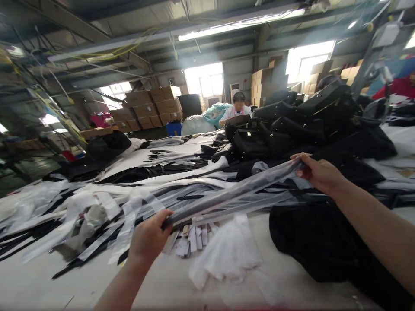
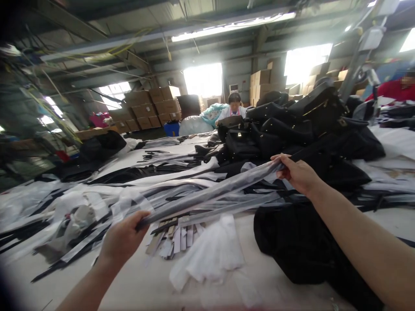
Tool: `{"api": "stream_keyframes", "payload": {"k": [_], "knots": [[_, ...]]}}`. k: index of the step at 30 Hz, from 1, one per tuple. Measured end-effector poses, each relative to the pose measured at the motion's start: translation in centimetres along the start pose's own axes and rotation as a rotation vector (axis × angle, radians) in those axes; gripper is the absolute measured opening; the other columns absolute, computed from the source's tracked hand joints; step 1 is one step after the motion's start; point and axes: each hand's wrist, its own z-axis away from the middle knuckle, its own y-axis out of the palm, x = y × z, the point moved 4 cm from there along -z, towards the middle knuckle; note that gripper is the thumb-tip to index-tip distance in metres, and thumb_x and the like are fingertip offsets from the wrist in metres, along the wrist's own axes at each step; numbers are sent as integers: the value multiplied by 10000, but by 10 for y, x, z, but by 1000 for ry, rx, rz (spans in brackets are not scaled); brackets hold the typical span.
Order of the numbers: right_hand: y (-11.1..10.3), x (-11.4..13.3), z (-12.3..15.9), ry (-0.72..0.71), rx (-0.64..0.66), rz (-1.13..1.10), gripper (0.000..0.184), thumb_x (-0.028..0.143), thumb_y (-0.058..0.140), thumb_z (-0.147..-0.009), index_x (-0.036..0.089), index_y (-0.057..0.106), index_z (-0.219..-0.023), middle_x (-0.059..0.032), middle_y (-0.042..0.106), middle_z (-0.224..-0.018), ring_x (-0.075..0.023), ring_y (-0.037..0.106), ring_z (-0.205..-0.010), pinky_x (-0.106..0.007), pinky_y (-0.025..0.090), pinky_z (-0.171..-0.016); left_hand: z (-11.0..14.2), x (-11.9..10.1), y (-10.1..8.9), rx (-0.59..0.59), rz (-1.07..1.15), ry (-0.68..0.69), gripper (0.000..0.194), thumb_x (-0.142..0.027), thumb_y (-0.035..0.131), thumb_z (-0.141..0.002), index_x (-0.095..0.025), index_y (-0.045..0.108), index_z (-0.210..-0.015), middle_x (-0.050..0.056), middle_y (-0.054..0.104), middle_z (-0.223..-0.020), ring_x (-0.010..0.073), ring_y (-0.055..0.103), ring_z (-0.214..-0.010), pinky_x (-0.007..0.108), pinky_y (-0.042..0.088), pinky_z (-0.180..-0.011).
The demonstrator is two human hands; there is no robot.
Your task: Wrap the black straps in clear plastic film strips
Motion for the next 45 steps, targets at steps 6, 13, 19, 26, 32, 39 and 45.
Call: {"api": "stream_keyframes", "payload": {"k": [6, 13, 19, 26, 32, 39, 45], "knots": [[-42, -60, -30, 247, -236, 267, 267, 265, 447, -996, 82, 639, -1026, -146, 681, -864, -131, 581, -574, -297, 462, -599, -74, -58, 44, 90, -202, 115, 616, -201, 760, -744, -124, 541, -1315, 183, 601, -1337, 325, 541, -1265, 397, 401, -1073], [-63, -111, 33, 74, -218, 602, 289, 343, 604, -855, 162, 680, -1067, -136, 718, -970, -175, 629, -693, -302, 489, -662, 25, -153, 157, 406, 144, 625, 234, -312, 645, -882, -185, 681, -1075, 94, 659, -1193, 246, 593, -1126, 372, 463, -998], [-24, -122, 91, 15, 68, 689, 443, 558, 602, -797, 182, 706, -1006, -108, 740, -921, -213, 674, -766, -335, 535, -755, 61, -192, 207, 538, 340, 598, 146, -138, 570, -879, -102, 708, -911, 147, 704, -1007, 276, 623, -1023, 410, 472, -941], [8, -122, 119, -4, 179, 624, 477, 619, 586, -834, 187, 719, -986, -98, 741, -919, -200, 669, -708, -328, 561, -699, 47, -172, 205, 430, 557, 286, 312, -256, 488, -948, -164, 734, -779, 80, 736, -858, 222, 667, -858, 318, 503, -820], [77, -136, 136, -57, 366, 534, 481, 503, 623, -836, 163, 647, -1175, -75, 707, -846, -166, 621, -628, -277, 527, -573, 40, -156, 181, 288, 769, 43, 439, -357, 354, -1000, -128, 712, -887, 76, 744, -819, 182, 675, -766, 266, 526, -688], [146, -149, 153, -31, 570, 454, 353, 494, 597, -865, 169, 702, -952, -22, 667, -692, -138, 584, -560, -241, 461, -538, 52, -144, 127, 305, 1283, -111, 361, -447, 563, -903, -129, 719, -836, 62, 702, -740, 143, 617, -656, 235, 494, -606], [160, -157, 155, 34, 543, 411, 411, 514, 524, -885, 173, 701, -738, -9, 616, -565, -138, 567, -520, -241, 440, -521, 54, -130, 108, 201, 1165, -63, 636, -323, 888, -566, -160, 674, -1143, 127, 654, -1203, 214, 643, -964, 308, 545, -812]]}}
